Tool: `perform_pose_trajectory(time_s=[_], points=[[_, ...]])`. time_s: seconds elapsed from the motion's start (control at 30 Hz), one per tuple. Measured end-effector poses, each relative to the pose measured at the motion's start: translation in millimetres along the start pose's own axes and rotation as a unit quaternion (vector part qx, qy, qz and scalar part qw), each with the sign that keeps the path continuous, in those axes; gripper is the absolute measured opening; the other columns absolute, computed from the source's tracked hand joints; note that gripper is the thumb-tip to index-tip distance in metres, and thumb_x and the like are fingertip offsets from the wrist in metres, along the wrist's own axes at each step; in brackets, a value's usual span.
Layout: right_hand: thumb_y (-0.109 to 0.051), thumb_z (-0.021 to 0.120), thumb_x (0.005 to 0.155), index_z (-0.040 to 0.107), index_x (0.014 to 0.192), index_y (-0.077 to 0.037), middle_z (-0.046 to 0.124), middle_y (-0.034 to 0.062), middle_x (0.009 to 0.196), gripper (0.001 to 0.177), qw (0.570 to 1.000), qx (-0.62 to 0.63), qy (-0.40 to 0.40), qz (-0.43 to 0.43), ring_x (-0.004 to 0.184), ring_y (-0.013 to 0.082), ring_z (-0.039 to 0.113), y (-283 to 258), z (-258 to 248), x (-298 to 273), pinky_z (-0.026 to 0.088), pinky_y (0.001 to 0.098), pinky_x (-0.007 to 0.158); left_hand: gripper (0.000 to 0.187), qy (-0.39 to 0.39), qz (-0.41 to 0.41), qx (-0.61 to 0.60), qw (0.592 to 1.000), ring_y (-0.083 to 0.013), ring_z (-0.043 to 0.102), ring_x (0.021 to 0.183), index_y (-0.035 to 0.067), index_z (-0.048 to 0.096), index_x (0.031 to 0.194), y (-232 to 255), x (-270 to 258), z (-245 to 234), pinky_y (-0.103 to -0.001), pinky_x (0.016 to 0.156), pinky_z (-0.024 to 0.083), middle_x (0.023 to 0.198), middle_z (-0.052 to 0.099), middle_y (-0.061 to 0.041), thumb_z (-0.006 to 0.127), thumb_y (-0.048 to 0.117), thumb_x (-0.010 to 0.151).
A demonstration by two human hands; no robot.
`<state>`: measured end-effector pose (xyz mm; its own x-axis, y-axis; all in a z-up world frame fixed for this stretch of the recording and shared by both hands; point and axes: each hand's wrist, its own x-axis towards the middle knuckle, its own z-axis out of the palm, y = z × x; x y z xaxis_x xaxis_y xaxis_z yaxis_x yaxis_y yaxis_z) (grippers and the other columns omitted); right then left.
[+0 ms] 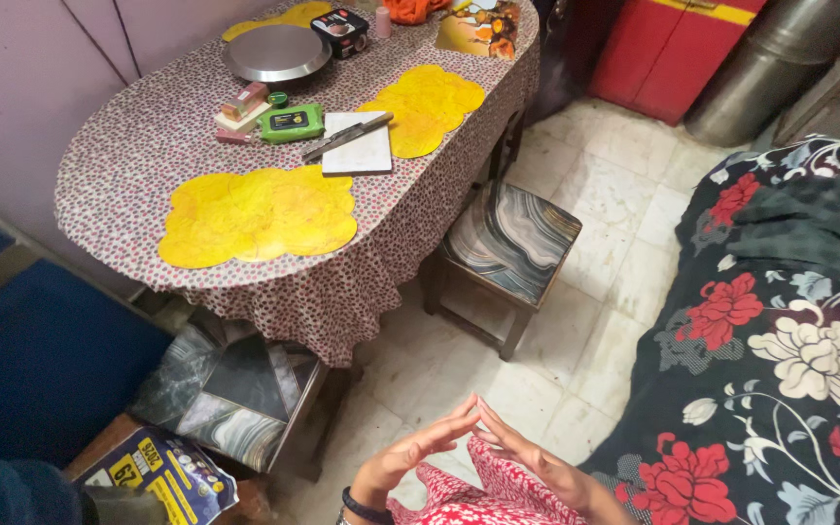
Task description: The person rearranges items on a round table, moving a knife and a white tile, then gathers a green wipes pack, a small jar, and a pink box. They carry these items to a nearby bed and place them down, then return to the table to pick up a yellow-handled knife and place it on the tile. The person adjusts the yellow placemats on the table.
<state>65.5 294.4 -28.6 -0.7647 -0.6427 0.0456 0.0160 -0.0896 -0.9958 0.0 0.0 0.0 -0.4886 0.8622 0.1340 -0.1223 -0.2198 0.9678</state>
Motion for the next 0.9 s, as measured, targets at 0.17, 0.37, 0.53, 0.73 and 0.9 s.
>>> perform_pose_trajectory(time_s=[0.17, 0.37, 0.53, 0.73, 0.9], points=[[-0.081, 0.031, 0.096, 0.008, 0.166, -0.005, 0.002, 0.0160, 0.177, 0.106, 0.999, 0.039, -0.015, 0.006, 0.160, 0.0380, 0.024, -3, -31, 25, 0.022, 0.0526, 0.128, 0.117, 0.012, -0.030, -0.031, 0.999, -0.0377, 0.012, 0.165, 0.017, 0.035, 0.163, -10, 22, -19, -0.063, 0.124, 0.024, 0.179, 0.004, -0.009, 0.042, 0.097, 0.078], [-0.083, 0.031, 0.093, 0.009, 0.165, -0.005, 0.001, 0.0143, 0.176, 0.109, 0.998, 0.055, -0.031, 0.030, 0.159, 0.0365, 0.028, 6, -76, 54, 0.024, 0.0514, 0.128, 0.120, 0.044, -0.058, -0.036, 0.997, -0.0366, 0.008, 0.164, 0.019, 0.028, 0.165, -21, 50, -43, -0.063, 0.122, 0.023, 0.179, -0.001, -0.006, 0.042, 0.097, 0.076], [-0.085, 0.033, 0.092, 0.007, 0.166, -0.005, 0.000, 0.0143, 0.176, 0.111, 0.996, 0.052, -0.070, 0.024, 0.159, 0.0359, 0.027, 23, -134, 82, 0.024, 0.0509, 0.127, 0.118, 0.071, -0.054, -0.022, 0.996, -0.0375, 0.010, 0.164, 0.018, 0.029, 0.165, -20, 83, -74, -0.063, 0.123, 0.023, 0.179, -0.001, -0.007, 0.042, 0.096, 0.078], [-0.084, 0.031, 0.093, 0.005, 0.166, -0.005, 0.001, 0.0148, 0.176, 0.110, 0.991, 0.015, -0.130, 0.023, 0.160, 0.0367, 0.028, 7, -235, 128, 0.026, 0.0512, 0.126, 0.118, 0.119, -0.023, -0.015, 0.993, -0.0376, 0.012, 0.164, 0.018, 0.027, 0.166, -14, 160, -104, -0.061, 0.122, 0.026, 0.179, -0.002, -0.009, 0.044, 0.095, 0.078], [-0.083, 0.032, 0.094, 0.004, 0.165, -0.008, 0.000, 0.0139, 0.176, 0.107, 0.986, -0.031, -0.165, 0.006, 0.160, 0.0381, 0.026, -10, -317, 168, 0.025, 0.0518, 0.128, 0.123, 0.116, -0.020, 0.027, 0.993, -0.0379, 0.014, 0.164, 0.019, 0.016, 0.168, -4, 226, -144, -0.062, 0.122, 0.026, 0.179, -0.009, -0.009, 0.047, 0.096, 0.077]])
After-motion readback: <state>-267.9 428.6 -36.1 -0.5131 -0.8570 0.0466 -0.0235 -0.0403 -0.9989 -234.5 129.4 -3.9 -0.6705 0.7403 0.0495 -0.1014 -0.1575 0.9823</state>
